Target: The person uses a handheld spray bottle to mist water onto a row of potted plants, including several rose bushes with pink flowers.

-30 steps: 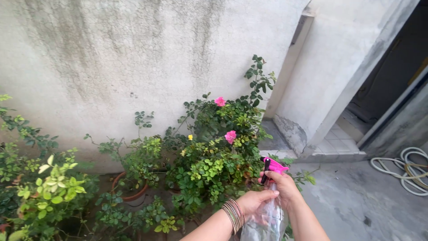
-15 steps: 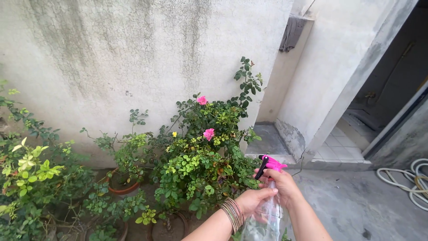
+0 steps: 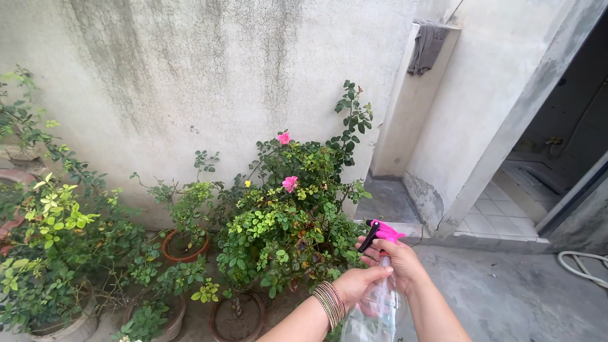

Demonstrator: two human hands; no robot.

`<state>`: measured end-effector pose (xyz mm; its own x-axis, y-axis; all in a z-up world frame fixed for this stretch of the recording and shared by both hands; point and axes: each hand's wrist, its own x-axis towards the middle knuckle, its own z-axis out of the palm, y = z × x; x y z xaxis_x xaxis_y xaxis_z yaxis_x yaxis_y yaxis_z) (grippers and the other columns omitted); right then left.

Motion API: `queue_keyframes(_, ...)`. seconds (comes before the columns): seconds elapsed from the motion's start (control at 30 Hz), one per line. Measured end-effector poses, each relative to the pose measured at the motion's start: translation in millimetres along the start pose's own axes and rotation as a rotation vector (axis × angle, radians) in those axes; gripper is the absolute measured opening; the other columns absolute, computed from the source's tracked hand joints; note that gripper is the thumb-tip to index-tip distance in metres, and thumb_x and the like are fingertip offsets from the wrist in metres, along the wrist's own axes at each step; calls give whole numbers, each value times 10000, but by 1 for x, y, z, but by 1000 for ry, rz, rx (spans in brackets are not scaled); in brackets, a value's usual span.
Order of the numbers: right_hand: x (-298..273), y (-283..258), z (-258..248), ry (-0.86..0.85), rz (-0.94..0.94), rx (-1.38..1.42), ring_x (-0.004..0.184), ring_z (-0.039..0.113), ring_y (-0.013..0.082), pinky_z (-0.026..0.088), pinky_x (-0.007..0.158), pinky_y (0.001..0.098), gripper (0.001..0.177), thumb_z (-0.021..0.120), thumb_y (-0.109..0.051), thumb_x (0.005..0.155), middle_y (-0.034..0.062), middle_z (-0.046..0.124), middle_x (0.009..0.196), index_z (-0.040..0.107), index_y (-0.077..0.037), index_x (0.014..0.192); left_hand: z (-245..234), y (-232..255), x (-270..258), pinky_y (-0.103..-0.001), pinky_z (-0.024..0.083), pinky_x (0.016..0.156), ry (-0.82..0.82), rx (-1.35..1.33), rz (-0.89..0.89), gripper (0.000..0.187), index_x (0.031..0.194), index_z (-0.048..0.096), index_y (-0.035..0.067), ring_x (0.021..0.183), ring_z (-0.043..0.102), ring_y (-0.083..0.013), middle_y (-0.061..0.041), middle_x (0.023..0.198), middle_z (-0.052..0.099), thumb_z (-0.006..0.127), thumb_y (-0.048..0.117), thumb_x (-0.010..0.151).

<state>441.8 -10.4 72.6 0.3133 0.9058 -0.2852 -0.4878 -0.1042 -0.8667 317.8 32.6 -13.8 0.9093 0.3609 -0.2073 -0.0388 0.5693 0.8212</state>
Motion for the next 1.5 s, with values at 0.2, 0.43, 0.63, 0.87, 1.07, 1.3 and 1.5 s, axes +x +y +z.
queue_keyframes(0.2,25,23,-38,-41,-16,-56,855,739,241,577,673,379,238,596,-66,899,164,758,1023,663,34,1104,8,-5,-6,-420,602,704,84,68,-90,478,1201,643,96,893,669,-138,10,1015,628,707,502,957)
queue_keyframes(0.43,30,34,-48,-65,-47,-33,835,718,247,596,693,397,222,654,-112,935,171,715,976,673,56,1079,12,-3,-17,-393,619,749,51,77,-74,490,1225,653,102,907,708,-151,-39,1069,686,704,510,957)
queue_keyframes(0.63,-7,29,-15,-51,1,40,983,759,269,611,784,389,242,587,-127,897,175,762,1110,666,9,1079,-1,-20,-20,-356,616,771,42,58,-32,522,1270,662,60,958,719,-134,-33,1091,725,709,492,981)
queue_keyframes(0.87,10,80,-24,-57,27,-93,861,728,250,559,669,342,219,636,-129,921,187,769,1031,682,27,1069,-10,-34,-63,-353,618,694,131,57,-91,479,1163,693,78,830,716,-138,-19,983,715,723,513,965)
queue_keyframes(1.07,-26,103,-9,-28,33,-87,852,736,258,586,667,371,215,639,-128,922,154,752,1007,670,28,1067,-5,-54,-100,-374,623,665,149,81,-124,492,1116,679,97,815,712,-135,1,944,699,718,554,936)
queue_keyframes(1.3,-93,87,24,-36,39,44,988,743,281,609,785,393,253,597,-154,923,169,766,1100,662,20,1095,10,-62,-123,-399,627,693,98,70,-100,522,1158,676,62,873,706,-154,-35,1012,685,730,537,947)
queue_keyframes(1.5,-100,97,9,-27,24,-2,974,749,261,584,747,370,252,607,-138,909,150,774,1091,664,28,1091,24,-70,-138,-378,619,754,76,46,-32,547,1213,680,24,900,709,-157,-52,1034,699,759,505,964)
